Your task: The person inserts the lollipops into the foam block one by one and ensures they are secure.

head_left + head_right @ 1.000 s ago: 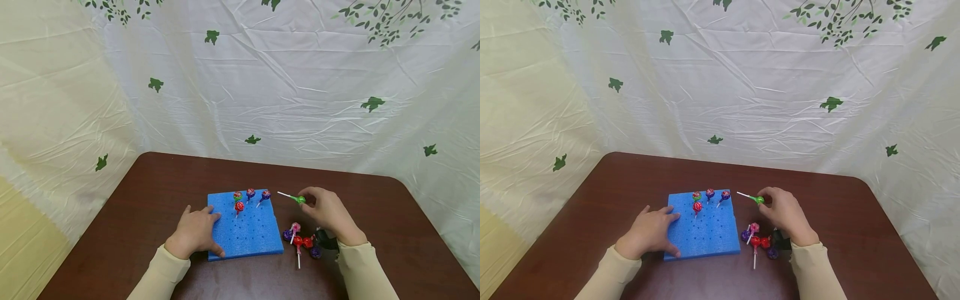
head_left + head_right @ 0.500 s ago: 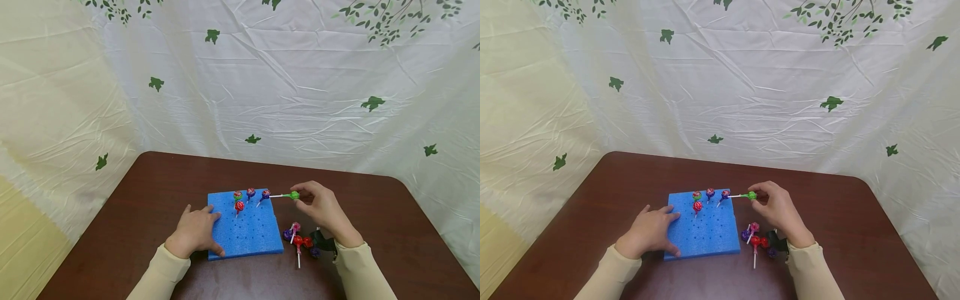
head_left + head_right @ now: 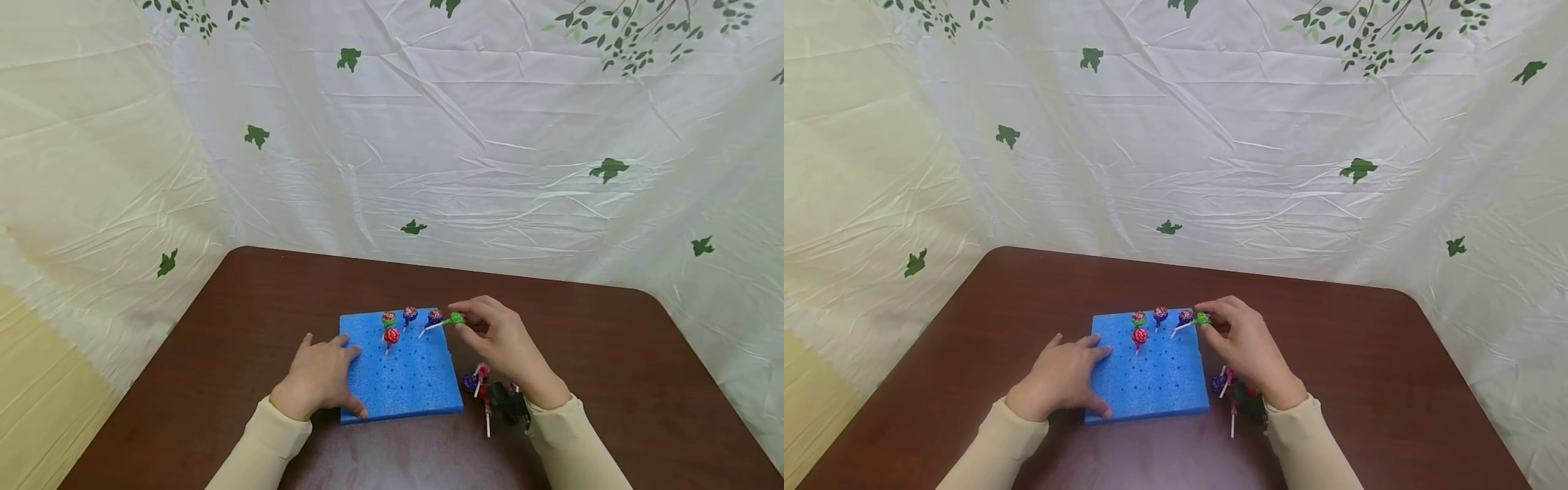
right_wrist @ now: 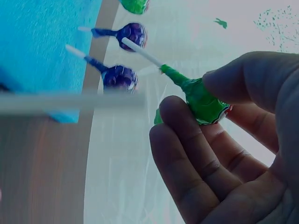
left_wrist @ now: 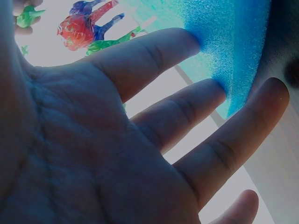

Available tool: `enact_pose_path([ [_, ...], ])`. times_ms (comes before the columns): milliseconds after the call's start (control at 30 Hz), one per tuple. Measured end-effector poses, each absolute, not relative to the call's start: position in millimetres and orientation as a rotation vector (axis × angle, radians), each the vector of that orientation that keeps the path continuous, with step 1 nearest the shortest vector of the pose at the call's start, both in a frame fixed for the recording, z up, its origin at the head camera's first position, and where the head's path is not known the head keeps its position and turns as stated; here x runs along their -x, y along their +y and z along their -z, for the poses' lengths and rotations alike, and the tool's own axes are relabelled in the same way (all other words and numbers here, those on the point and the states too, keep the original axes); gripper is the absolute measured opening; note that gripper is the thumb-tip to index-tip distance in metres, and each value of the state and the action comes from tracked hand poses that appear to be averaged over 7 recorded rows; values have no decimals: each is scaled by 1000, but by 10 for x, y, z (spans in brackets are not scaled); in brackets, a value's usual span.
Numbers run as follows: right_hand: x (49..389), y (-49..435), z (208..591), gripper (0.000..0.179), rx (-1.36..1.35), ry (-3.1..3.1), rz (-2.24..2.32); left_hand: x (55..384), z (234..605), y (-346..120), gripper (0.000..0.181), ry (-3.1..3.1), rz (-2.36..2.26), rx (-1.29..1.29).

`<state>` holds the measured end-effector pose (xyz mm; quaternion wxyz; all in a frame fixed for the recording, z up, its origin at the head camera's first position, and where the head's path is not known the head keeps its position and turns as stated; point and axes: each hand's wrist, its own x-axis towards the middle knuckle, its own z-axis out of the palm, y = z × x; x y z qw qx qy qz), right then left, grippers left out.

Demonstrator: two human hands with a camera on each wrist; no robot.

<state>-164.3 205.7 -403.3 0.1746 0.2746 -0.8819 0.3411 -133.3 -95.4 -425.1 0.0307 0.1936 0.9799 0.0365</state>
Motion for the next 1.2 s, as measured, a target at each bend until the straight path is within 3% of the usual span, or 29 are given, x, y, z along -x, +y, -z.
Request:
enact_pose_path([
  [1200, 1911, 1717, 4266, 36, -866, -2597, -829, 1549, 4295, -971, 104, 3032, -114, -596],
])
